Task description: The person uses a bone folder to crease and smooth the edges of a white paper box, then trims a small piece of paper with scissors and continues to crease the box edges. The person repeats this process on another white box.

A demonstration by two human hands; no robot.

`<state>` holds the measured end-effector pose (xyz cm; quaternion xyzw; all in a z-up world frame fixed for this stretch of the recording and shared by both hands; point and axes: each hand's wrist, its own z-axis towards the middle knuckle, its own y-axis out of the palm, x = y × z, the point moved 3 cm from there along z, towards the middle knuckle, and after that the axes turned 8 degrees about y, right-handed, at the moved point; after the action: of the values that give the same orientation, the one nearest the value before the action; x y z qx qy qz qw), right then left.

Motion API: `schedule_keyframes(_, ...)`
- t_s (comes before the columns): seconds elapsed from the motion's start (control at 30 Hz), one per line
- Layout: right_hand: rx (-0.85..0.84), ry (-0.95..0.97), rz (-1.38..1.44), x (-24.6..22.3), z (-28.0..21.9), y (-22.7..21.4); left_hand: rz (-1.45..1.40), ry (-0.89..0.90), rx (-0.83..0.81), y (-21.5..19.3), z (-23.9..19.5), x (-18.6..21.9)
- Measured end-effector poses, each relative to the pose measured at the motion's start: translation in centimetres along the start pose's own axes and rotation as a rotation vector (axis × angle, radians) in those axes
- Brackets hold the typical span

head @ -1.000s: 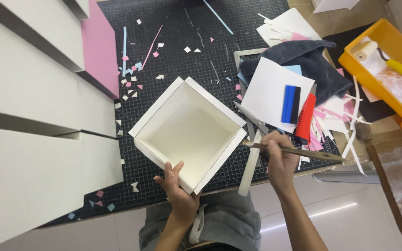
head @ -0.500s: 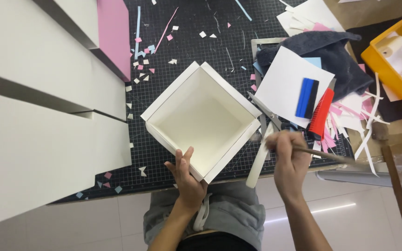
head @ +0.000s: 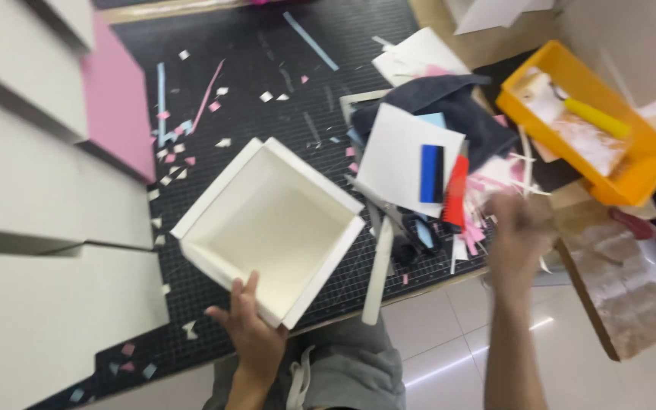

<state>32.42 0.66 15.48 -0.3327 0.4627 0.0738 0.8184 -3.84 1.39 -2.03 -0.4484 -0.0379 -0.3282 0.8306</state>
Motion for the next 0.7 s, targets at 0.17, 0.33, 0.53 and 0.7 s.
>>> schedule_keyframes(0.17, 0.137, -0.106, -0.181, 28.1, 18.0, -13.8, 0.026, 0.029, -0.008, -1.1, 3.5, 0.4)
schedule_keyframes(0.33, -0.202, -0.025, -0.719, 33.8, 22.4, -17.7, -0.001, 0.065, -0.085, -4.7, 6.7, 3.1)
schedule_keyframes(0.53, -0.173, 0.056, -0.473, 5.5, 5.5, -2.4, 0.368, 0.281, -0.466, -4.3, 12.9, 10.4)
schedule_keyframes(0.7, -0.626, -0.041, -0.748, 7.0, -11.5, 10.8, 0.343, 0.364, -0.314, -0.9, 17.9, 14.2)
